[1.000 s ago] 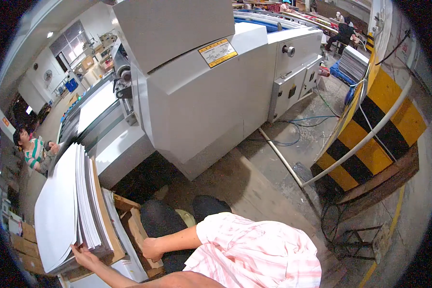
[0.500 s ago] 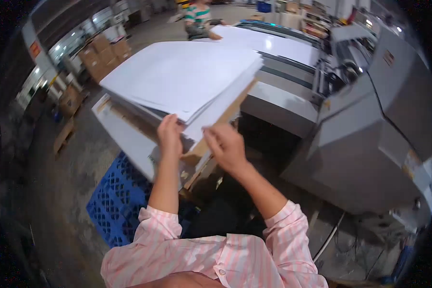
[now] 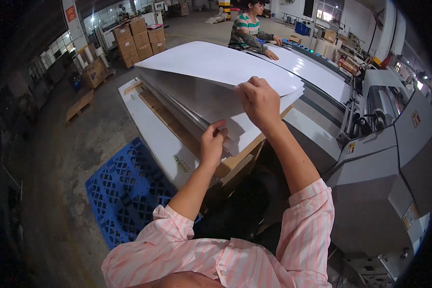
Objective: Aligning and stacking large white sheets of material near an industrial machine.
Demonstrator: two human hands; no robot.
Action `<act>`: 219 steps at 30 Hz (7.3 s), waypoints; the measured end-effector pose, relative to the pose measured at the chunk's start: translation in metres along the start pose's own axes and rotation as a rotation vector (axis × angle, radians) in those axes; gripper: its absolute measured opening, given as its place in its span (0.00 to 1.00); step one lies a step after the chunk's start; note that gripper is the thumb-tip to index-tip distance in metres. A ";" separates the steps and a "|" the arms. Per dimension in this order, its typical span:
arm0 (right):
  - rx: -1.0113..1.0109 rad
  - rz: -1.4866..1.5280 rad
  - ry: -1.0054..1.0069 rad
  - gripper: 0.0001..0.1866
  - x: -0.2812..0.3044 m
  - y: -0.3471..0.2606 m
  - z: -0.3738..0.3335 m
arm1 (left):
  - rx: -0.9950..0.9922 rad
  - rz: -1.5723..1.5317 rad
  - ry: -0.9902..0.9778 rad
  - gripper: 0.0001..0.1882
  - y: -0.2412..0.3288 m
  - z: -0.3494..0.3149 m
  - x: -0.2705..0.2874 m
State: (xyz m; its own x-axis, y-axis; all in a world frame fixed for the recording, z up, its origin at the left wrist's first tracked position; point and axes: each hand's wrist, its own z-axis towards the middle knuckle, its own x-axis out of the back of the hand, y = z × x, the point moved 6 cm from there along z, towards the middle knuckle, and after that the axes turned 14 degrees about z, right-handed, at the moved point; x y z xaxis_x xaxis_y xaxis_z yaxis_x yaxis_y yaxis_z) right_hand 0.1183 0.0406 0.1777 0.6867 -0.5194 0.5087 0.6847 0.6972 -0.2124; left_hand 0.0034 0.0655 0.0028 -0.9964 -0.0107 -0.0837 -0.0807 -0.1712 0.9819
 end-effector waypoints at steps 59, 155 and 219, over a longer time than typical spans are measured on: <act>-0.132 0.053 -0.115 0.07 0.006 0.013 0.001 | -0.002 0.059 0.071 0.12 0.015 -0.007 -0.002; -0.010 0.068 -0.291 0.06 -0.032 0.018 -0.063 | -0.731 1.201 -0.068 0.15 0.075 -0.042 0.016; -0.464 0.551 -0.123 0.19 -0.042 0.030 -0.032 | -0.191 0.265 0.144 0.12 -0.001 -0.002 0.016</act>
State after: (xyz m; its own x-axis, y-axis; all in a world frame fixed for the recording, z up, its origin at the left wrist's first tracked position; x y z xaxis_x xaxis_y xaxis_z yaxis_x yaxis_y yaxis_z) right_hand 0.1184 0.0676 0.1231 0.9477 -0.0752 0.3101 0.2994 0.5461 -0.7824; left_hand -0.0126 0.0633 -0.0002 -0.9673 -0.2157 0.1336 0.2000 -0.3247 0.9244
